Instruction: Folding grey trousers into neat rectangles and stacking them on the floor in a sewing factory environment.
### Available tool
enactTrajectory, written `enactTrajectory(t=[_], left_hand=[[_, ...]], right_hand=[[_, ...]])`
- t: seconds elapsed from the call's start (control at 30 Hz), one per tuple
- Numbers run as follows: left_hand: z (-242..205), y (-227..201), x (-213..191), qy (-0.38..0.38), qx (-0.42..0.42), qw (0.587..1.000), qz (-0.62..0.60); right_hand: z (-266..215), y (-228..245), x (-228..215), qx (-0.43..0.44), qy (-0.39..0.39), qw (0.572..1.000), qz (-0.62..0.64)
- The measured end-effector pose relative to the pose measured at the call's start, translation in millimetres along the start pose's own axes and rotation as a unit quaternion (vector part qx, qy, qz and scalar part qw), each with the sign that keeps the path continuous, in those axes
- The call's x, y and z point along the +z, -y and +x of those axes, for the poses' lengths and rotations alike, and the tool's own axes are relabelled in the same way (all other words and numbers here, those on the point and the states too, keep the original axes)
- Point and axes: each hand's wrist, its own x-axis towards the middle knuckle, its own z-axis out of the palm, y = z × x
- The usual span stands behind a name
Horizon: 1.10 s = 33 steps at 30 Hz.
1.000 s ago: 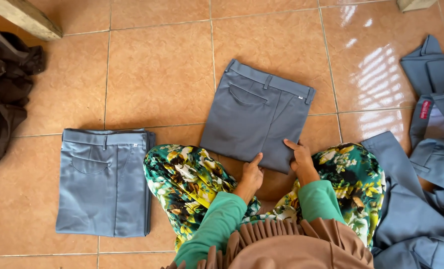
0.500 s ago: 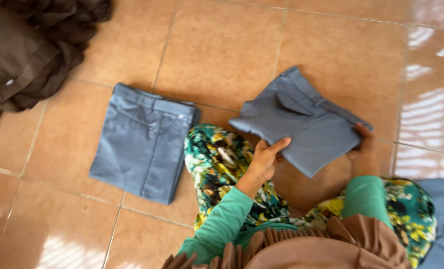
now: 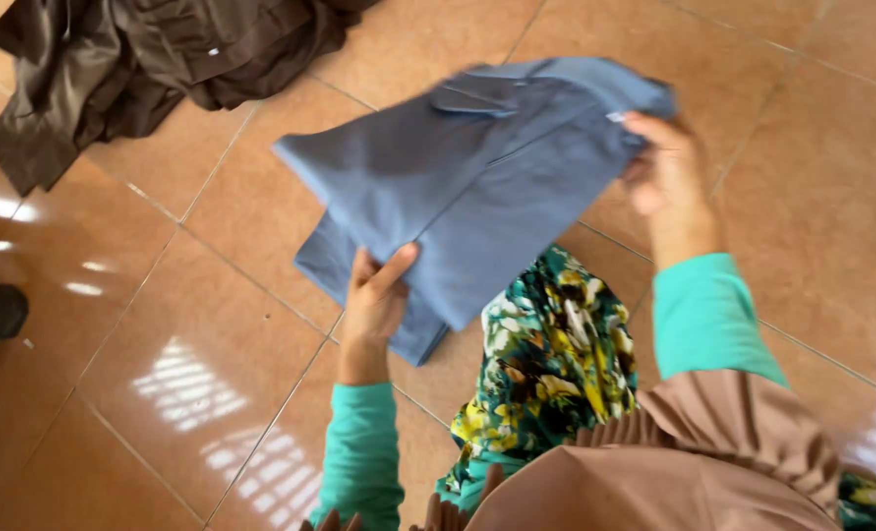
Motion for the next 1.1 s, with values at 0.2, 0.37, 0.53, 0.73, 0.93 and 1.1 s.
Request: enactTrajectory(t=[0.2,0.37,0.53,0.73,0.93,1.1], left_hand=[[16.0,88.5,-199.6,-0.147,-0.032,0.983,0.106],[18.0,125.5,-217.8,-0.22,-0.078,0.968,0.094],[17.8,128.1,-205.7,-0.26,-0.062,0.955,0.131],[27.3,147.7,-216.4,-0.342,0.029,0.752,0.563],[66.7,124.8,-102.4,-0.256,0.187,0.576,0.754],[95.6,149.1,-54.1,-0.145,0.252,0.5,0.816]], right_hand=[[67.6,-211.4,-3.7,0.144,0.052,0.975,-0.16],[38.3,-211.5,12.0,0.11,-0.002,0.949,-0.297],[46.6,-220.6,1.0,0.091,-0.025,0.944,-0.316],[52.3,-211.1,-9.2,0.03,-0.011,0.909,-0.416],[19.6,-195.2,-1.5,-0.269,0.027,0.579,-0.769],[-17.2,-205.0,20.5,-0.444,0.126,0.46,-0.759]])
